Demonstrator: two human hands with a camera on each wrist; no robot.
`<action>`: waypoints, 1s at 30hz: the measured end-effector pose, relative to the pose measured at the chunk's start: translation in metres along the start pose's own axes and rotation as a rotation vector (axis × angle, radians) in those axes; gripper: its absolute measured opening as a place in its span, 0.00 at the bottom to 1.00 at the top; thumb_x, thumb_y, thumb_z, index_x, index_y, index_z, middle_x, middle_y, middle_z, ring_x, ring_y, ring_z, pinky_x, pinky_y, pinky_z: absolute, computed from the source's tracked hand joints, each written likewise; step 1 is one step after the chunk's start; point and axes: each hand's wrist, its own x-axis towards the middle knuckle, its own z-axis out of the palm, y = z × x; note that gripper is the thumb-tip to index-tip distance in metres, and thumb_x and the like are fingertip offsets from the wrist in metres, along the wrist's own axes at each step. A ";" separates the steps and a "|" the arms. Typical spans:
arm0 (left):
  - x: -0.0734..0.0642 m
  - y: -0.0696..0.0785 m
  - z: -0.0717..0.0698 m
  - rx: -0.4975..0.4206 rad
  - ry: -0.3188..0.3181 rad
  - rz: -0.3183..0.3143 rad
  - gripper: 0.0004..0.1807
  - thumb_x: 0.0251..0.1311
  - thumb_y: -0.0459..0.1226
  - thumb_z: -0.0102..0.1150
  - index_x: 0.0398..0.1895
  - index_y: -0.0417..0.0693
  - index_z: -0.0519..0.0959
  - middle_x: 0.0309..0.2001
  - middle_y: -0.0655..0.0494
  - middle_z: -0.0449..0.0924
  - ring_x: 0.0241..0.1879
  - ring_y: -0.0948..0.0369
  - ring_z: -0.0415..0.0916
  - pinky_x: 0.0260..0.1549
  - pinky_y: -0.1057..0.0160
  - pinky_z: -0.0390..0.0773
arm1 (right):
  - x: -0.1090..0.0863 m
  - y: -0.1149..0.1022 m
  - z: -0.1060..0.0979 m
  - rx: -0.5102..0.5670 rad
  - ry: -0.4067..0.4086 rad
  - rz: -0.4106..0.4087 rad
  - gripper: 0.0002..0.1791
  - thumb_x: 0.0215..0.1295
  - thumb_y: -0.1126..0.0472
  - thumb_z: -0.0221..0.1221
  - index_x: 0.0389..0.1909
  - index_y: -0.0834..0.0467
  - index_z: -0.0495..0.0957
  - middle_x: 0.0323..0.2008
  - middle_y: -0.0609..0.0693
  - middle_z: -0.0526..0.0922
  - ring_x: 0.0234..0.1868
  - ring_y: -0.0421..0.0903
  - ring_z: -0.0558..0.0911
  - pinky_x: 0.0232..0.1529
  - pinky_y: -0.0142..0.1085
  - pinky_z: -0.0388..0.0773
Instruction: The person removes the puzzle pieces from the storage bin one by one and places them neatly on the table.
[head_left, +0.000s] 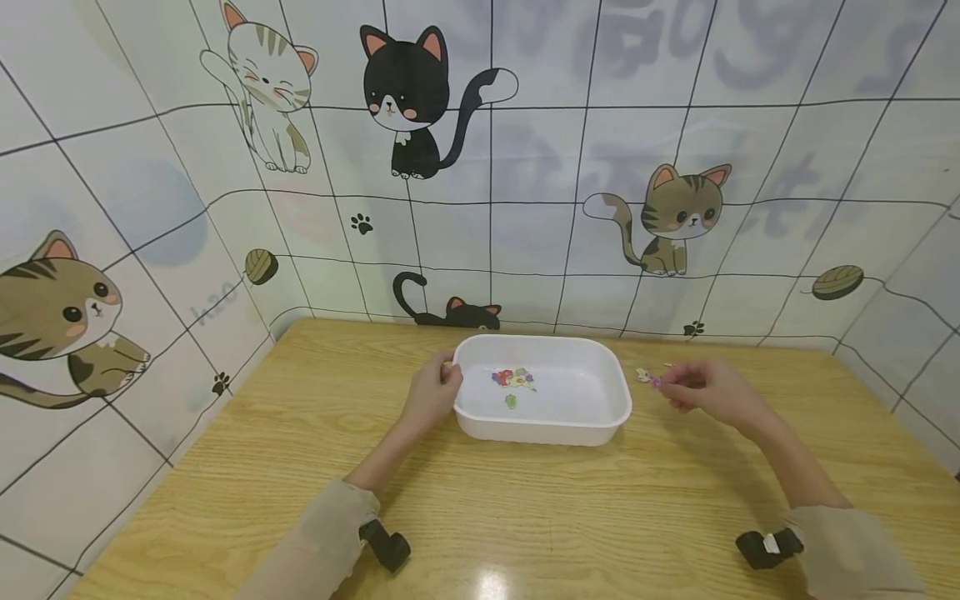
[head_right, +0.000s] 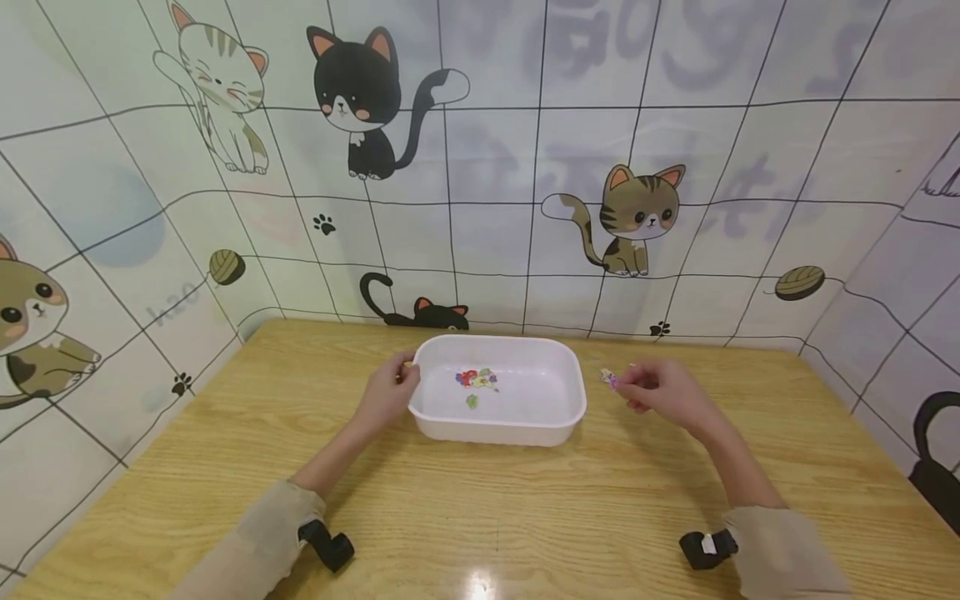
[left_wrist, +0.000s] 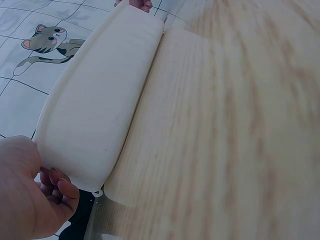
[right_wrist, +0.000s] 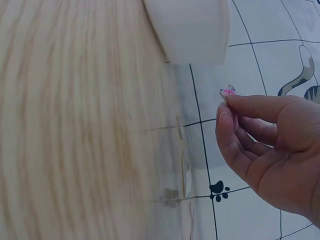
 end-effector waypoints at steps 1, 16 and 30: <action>0.000 0.000 0.000 0.000 0.001 0.003 0.19 0.69 0.31 0.50 0.59 0.30 0.75 0.26 0.51 0.73 0.23 0.61 0.68 0.22 0.66 0.70 | 0.000 0.002 0.000 -0.008 -0.008 0.004 0.13 0.71 0.64 0.60 0.44 0.73 0.79 0.36 0.59 0.83 0.32 0.45 0.81 0.36 0.38 0.83; -0.001 0.000 -0.001 -0.007 -0.003 -0.001 0.19 0.69 0.32 0.50 0.59 0.31 0.75 0.25 0.51 0.73 0.24 0.60 0.68 0.23 0.65 0.70 | 0.002 0.016 0.002 -0.083 -0.132 0.091 0.10 0.68 0.64 0.63 0.40 0.69 0.81 0.31 0.53 0.82 0.32 0.46 0.80 0.33 0.36 0.81; 0.001 -0.001 0.000 -0.002 0.002 0.014 0.19 0.69 0.31 0.50 0.59 0.29 0.75 0.24 0.53 0.71 0.23 0.61 0.67 0.22 0.66 0.69 | 0.005 0.017 0.004 -0.113 -0.227 0.075 0.07 0.68 0.66 0.60 0.40 0.68 0.81 0.30 0.51 0.81 0.32 0.45 0.79 0.32 0.35 0.81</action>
